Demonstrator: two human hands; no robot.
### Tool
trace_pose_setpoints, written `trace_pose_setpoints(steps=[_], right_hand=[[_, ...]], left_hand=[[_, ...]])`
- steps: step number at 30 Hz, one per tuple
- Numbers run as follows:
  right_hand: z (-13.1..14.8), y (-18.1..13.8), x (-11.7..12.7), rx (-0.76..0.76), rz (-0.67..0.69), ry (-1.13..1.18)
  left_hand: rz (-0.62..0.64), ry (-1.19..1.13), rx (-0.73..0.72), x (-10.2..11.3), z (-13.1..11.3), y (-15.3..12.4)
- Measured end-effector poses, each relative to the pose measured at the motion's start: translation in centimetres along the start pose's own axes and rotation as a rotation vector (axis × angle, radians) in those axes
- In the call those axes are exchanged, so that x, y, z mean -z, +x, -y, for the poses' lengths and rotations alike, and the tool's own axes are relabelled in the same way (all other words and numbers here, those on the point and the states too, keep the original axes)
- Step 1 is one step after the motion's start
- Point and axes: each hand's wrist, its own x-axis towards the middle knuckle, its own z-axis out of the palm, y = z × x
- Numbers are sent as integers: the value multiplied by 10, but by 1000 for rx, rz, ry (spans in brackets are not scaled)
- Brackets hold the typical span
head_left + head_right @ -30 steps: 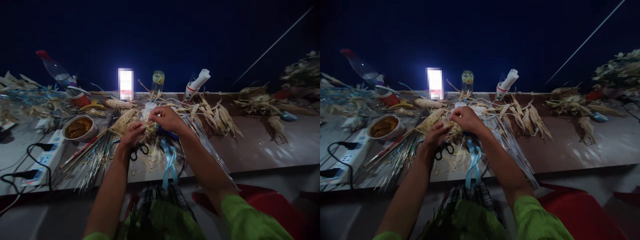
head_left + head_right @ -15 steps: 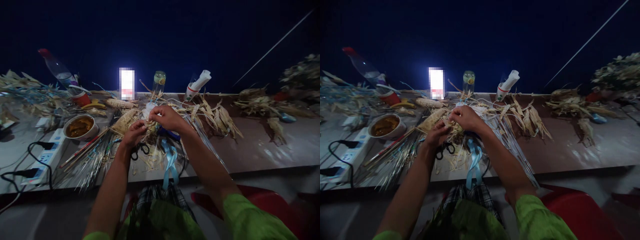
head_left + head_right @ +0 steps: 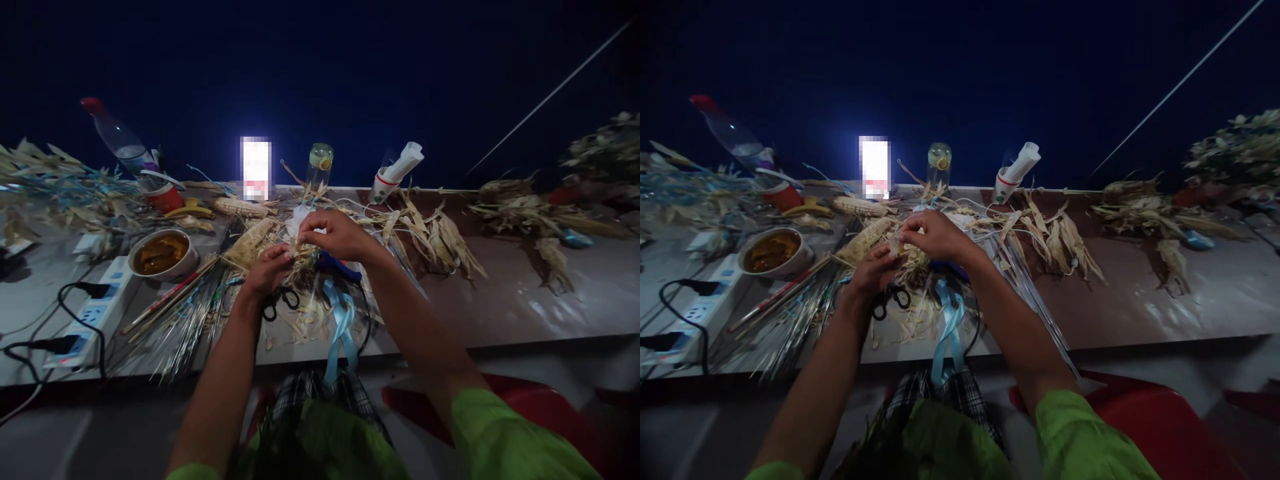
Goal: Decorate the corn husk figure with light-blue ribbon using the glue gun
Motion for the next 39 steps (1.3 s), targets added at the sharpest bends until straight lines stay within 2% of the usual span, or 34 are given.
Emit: trace_pose_setpoints(steps=[2, 5, 7, 10, 13, 17, 21, 24, 32, 36, 39], right_hand=[[1, 0, 0, -28, -56, 60], [-2, -3, 1, -116, -233, 197], [-8, -6, -1, -198, -302, 305], [-22, -15, -10, -321, -268, 474], [-34, -23, -27, -381, -204, 587], [-37, -27, -50, -296, -163, 607], [-34, -26, -63, -146, -278, 455], [-33, -25, -70, -92, -387, 380], [-39, -24, -84, -77, -599, 412], [-39, -25, -82, -121, -617, 409], [-39, -26, -79, -160, -622, 404]], left_hand=[[6, 1, -4, 1, 1, 1], [-6, -1, 1, 2, 2, 1], [-15, -9, 15, 1, 2, 1], [-2, -33, -3, 0, 1, 1], [1, -57, -45, 0, 2, 2], [3, -76, -51, 3, 4, 5], [4, -94, -72, 3, 5, 6], [2, -74, -52, -1, 6, 6], [-33, -66, -15, -13, 6, 6], [-30, -38, -14, -11, 8, 8], [-65, 4, -67, -8, 10, 10]])
